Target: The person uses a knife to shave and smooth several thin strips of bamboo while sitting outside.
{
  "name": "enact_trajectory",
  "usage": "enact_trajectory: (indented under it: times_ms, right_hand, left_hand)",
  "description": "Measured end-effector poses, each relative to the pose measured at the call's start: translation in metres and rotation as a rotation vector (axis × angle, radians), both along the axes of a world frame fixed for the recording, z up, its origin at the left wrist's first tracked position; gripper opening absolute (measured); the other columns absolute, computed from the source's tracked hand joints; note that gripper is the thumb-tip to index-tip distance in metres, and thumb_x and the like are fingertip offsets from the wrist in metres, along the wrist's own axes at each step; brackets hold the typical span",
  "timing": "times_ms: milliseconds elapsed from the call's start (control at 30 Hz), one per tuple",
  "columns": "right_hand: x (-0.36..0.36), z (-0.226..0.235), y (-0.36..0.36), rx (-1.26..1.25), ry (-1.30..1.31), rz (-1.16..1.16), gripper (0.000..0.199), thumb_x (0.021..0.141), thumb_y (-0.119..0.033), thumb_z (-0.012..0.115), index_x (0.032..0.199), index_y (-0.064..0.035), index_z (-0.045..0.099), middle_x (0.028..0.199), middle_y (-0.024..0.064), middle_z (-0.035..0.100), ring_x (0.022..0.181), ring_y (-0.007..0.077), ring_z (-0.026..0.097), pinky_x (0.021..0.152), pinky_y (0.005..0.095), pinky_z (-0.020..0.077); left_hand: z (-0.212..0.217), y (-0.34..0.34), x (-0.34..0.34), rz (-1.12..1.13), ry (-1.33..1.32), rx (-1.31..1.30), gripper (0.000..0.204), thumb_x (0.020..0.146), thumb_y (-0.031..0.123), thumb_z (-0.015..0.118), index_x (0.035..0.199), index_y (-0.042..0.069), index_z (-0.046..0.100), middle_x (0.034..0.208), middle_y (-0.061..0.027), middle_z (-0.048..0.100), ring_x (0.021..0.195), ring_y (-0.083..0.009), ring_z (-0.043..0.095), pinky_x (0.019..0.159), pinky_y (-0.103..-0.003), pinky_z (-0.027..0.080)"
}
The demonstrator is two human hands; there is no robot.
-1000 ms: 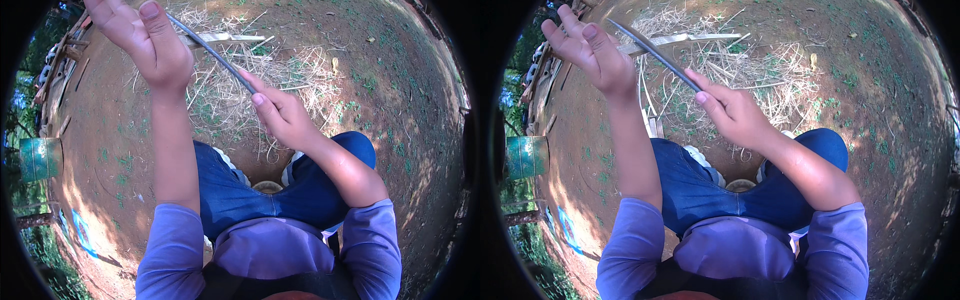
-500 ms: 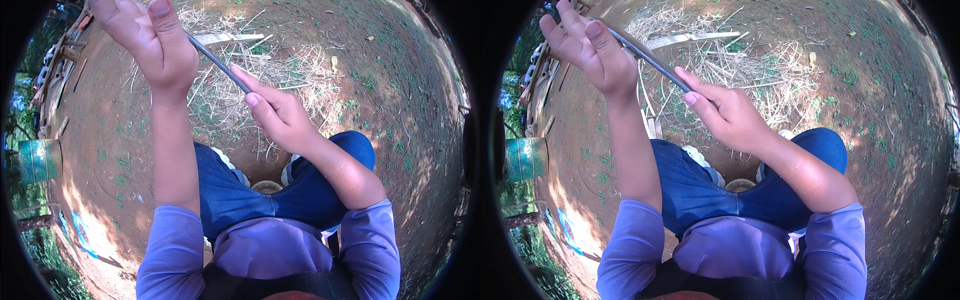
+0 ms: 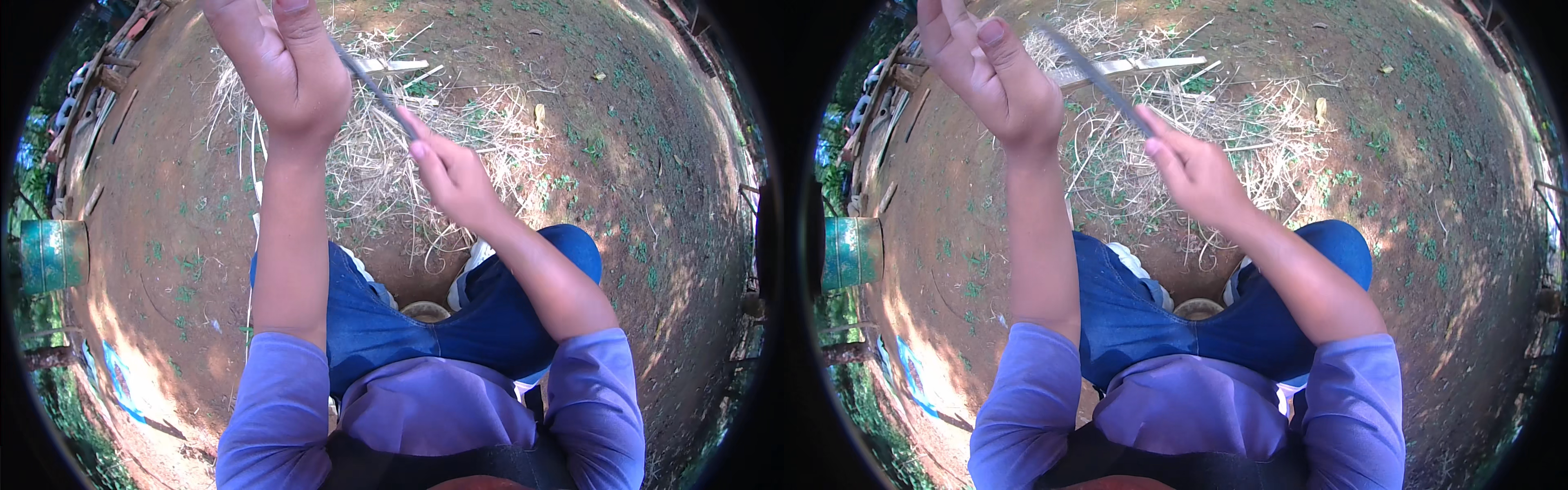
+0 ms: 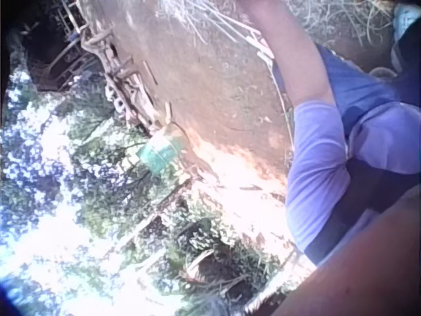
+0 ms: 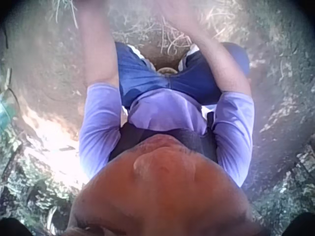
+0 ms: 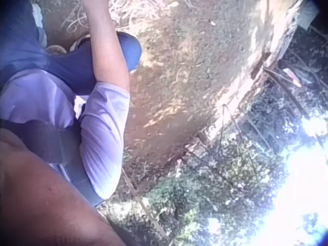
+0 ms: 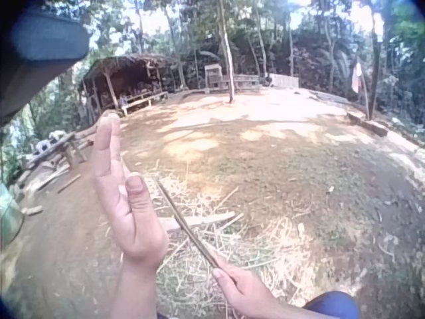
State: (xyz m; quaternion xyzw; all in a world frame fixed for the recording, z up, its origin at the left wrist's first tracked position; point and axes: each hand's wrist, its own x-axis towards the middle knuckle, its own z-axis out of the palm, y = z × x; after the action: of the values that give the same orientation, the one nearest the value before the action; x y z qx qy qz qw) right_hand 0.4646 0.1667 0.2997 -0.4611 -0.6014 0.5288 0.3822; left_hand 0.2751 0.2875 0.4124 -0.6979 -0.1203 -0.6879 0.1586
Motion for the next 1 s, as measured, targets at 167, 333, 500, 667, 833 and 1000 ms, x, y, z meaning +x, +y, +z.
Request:
enact_trajectory:
  times_ms: [167,333,500,667,833,1000]
  right_hand:
    - [0.013,-0.044,0.015,-0.396,-0.253,-0.056,0.049,0.107,-0.038,0.049,0.152,-0.0181,0.051,0.062,-0.0007,0.05,0.05,0.01,0.051,0.048,0.0274,0.0448]
    - [0.015,-0.02,0.023,-0.371,-0.098,0.032,0.051,0.107,-0.038,0.051,0.153,-0.0157,0.049,0.066,-0.0026,0.05,0.052,0.0083,0.051,0.048,0.0266,0.0444]
    - [0.033,0.002,0.038,-0.354,0.145,-0.281,0.038,0.107,-0.044,0.05,0.117,-0.0077,0.056,0.073,0.0004,0.055,0.056,0.0088,0.052,0.048,0.0251,0.0454]
    - [0.043,0.022,0.047,-0.325,0.385,-0.412,0.039,0.106,-0.048,0.05,0.095,-0.0107,0.048,0.075,0.0027,0.056,0.055,0.0105,0.053,0.05,0.0257,0.0466]
    - [0.067,0.031,0.041,-0.326,0.432,-0.451,0.039,0.106,-0.048,0.049,0.1,-0.01,0.05,0.074,0.0027,0.057,0.055,0.0096,0.054,0.05,0.0262,0.0473]
    - [0.089,0.032,0.043,-0.378,0.473,-0.434,0.037,0.108,-0.047,0.046,0.101,-0.0108,0.049,0.073,0.0025,0.057,0.052,0.0087,0.053,0.046,0.0245,0.0466]
  left_hand:
    - [-0.023,-0.002,0.015,0.047,-0.025,-0.221,0.05,0.109,0.028,0.039,0.149,-0.003,0.04,0.157,-0.0237,0.038,0.15,-0.0368,0.03,0.124,-0.048,0.016]
    - [-0.068,0.016,0.018,0.24,-0.193,-0.288,0.037,0.109,0.029,0.042,0.127,0.0,0.057,0.125,-0.018,0.06,0.118,-0.0267,0.056,0.103,-0.042,0.043]
    - [-0.194,0.028,-0.013,0.223,-0.241,-1.013,0.043,0.109,0.039,0.044,0.124,0.0,0.051,0.116,-0.011,0.056,0.101,-0.0197,0.056,0.091,-0.037,0.046]
    - [-0.334,0.006,0.006,0.271,0.419,-1.674,0.058,0.1,0.038,0.059,0.137,-0.005,0.049,0.127,-0.0251,0.058,0.116,-0.0394,0.061,0.101,-0.046,0.049]
    - [-0.379,0.016,0.051,0.439,0.487,-1.761,0.065,0.097,0.04,0.062,0.142,-0.004,0.046,0.13,-0.0257,0.056,0.123,-0.0428,0.057,0.104,-0.049,0.047]
    - [-0.406,0.069,0.075,0.494,0.444,-1.662,0.072,0.093,0.032,0.069,0.147,-0.004,0.038,0.132,-0.0301,0.055,0.127,-0.0431,0.055,0.106,-0.05,0.046]
